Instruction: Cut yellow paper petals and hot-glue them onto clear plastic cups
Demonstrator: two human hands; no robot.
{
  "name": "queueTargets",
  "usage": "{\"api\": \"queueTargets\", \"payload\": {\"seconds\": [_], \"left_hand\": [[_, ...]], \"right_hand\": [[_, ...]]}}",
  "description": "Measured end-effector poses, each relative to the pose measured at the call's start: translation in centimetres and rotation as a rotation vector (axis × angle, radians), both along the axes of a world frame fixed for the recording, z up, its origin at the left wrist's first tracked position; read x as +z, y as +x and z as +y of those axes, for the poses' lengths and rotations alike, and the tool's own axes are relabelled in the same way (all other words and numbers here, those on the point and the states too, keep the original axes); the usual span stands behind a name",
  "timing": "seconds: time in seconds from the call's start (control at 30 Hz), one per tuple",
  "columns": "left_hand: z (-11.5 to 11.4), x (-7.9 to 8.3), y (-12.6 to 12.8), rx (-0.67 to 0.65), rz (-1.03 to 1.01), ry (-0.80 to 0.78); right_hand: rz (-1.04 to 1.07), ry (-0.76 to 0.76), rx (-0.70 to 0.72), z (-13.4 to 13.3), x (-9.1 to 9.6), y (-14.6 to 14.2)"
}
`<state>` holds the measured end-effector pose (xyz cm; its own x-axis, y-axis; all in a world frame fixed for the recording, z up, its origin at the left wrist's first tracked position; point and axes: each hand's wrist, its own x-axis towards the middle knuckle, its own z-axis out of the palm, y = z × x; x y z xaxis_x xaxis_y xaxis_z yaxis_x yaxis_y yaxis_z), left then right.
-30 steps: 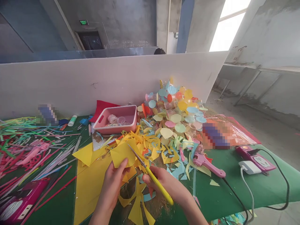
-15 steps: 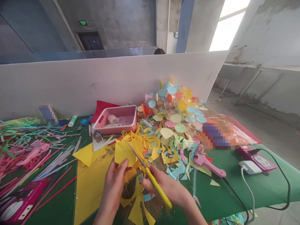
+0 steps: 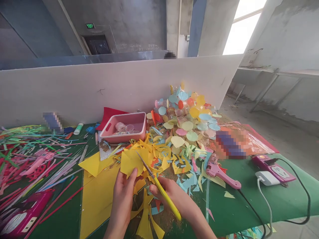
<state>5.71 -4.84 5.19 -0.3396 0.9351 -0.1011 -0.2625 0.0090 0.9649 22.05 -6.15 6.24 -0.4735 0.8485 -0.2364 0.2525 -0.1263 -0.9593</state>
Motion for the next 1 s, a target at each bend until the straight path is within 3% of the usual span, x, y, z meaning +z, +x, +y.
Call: {"api": "queueTargets", "payload": {"seconds": [0.33,0.47,0.67,1.0], "left_hand": [[0.1,0.0,0.2,0.026,-0.027,0.005],[0.1,-0.2,-0.2,0.021,0.014,-0.022],[0.1,0.2,-0.3,0.025,0.072,-0.06],[0.2,1.0,-1.4,-0.048,0.19,-0.068]], "right_hand": [[-0.033,-0.025,-0.097,0.1,-0.5,-0.6],[0.057,0.051,-0.019,0.1,0.3,0.1],[-0.09,0.081,0.089,0.3,0.9,1.1],[-0.137,0.067,0.032,0.5,0.5,0.9]]}}
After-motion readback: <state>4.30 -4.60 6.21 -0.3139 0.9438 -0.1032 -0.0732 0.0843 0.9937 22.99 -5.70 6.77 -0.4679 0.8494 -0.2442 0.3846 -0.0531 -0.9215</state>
